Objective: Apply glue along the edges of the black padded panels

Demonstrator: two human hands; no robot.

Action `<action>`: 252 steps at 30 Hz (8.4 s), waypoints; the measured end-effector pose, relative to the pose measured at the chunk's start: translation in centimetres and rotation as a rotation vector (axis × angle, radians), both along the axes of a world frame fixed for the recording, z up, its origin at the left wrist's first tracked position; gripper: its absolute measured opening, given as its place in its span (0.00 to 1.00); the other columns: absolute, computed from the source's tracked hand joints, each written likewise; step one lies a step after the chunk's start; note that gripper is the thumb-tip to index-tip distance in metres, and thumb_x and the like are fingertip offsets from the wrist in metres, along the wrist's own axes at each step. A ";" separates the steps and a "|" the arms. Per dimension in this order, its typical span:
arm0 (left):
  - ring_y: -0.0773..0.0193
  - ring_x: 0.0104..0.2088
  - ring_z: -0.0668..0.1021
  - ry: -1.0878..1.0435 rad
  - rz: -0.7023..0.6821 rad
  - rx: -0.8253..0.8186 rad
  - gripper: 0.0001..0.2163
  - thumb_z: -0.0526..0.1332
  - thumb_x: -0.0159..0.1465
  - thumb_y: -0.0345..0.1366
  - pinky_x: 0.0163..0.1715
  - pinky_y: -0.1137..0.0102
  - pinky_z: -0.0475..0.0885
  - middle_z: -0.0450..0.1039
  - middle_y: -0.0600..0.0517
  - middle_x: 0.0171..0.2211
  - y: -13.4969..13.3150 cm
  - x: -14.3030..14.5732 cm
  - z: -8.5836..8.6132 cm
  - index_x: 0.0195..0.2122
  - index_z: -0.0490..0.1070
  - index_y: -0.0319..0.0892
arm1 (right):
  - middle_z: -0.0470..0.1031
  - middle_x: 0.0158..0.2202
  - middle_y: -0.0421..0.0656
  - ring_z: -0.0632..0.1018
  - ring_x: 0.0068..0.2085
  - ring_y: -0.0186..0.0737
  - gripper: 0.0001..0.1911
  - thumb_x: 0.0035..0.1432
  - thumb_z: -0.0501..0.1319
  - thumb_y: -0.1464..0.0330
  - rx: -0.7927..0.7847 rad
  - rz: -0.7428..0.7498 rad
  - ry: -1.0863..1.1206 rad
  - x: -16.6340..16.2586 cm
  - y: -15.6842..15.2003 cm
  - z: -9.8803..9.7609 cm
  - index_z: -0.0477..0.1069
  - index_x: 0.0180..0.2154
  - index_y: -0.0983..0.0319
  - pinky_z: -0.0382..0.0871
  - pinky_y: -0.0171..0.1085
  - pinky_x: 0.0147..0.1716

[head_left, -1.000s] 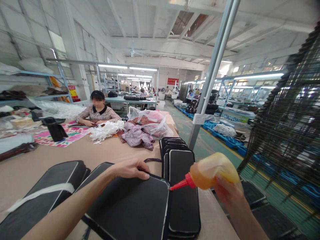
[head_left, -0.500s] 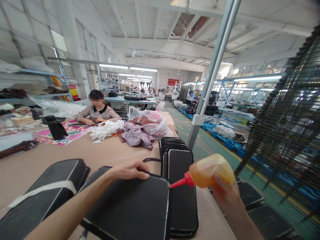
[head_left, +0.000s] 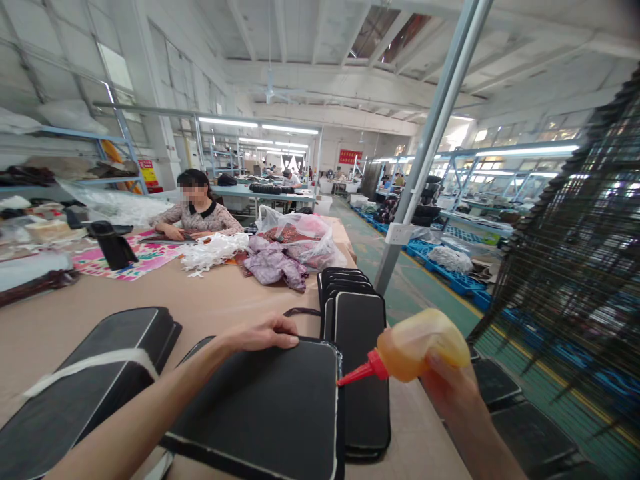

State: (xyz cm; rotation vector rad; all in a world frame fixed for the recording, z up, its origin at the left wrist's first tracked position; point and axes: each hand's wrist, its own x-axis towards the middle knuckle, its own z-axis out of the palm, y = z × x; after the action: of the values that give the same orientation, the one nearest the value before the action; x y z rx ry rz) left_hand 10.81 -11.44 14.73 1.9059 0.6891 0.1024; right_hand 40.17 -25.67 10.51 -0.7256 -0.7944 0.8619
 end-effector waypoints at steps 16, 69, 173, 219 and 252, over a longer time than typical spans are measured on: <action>0.70 0.25 0.60 -0.032 0.041 -0.102 0.21 0.62 0.52 0.55 0.26 0.74 0.54 0.59 0.57 0.22 0.6 1.1 -1.3 0.26 0.68 0.38 | 0.77 0.39 0.46 0.78 0.39 0.54 0.25 0.42 0.72 0.66 -0.035 0.032 0.050 -0.1 -1.3 0.4 0.72 0.45 0.56 0.75 0.50 0.40; 0.68 0.25 0.66 -0.074 0.266 -0.157 0.20 0.64 0.50 0.53 0.26 0.73 0.59 0.66 0.55 0.23 1.8 0.4 -3.7 0.27 0.71 0.38 | 0.77 0.34 0.44 0.77 0.36 0.50 0.27 0.42 0.72 0.63 -0.118 -0.058 -0.053 -0.8 -3.0 0.5 0.71 0.46 0.59 0.73 0.44 0.38; 0.66 0.25 0.73 -0.419 0.612 -0.623 0.21 0.69 0.46 0.52 0.28 0.71 0.65 0.72 0.55 0.23 2.0 -3.5 -10.3 0.30 0.67 0.41 | 0.76 0.36 0.43 0.76 0.38 0.44 0.27 0.39 0.73 0.67 -0.136 -0.260 -0.047 -4.8 -0.3 -3.9 0.72 0.44 0.61 0.73 0.35 0.35; 0.66 0.20 0.74 -0.399 0.614 -0.664 0.13 0.65 0.55 0.44 0.27 0.70 0.70 0.75 0.52 0.21 5.9 -1.7 -10.1 0.26 0.70 0.38 | 0.76 0.36 0.44 0.76 0.36 0.43 0.23 0.44 0.71 0.65 -0.141 -0.173 -0.084 -9.0 -3.7 -1.4 0.72 0.45 0.58 0.73 0.34 0.36; 0.66 0.18 0.76 -0.420 0.798 -0.662 0.06 0.65 0.56 0.35 0.22 0.73 0.73 0.76 0.54 0.20 7.3 -2.9 -10.5 0.29 0.70 0.39 | 0.75 0.43 0.47 0.77 0.41 0.50 0.30 0.46 0.70 0.67 -0.113 -0.020 -0.159 -7.5 -3.6 -4.3 0.68 0.52 0.57 0.74 0.41 0.39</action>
State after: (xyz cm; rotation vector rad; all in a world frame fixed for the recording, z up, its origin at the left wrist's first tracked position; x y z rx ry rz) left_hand 7.94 -4.14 4.24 0.8614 0.9973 0.6678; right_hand 32.70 -29.26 6.21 -0.9085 -0.8834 0.8436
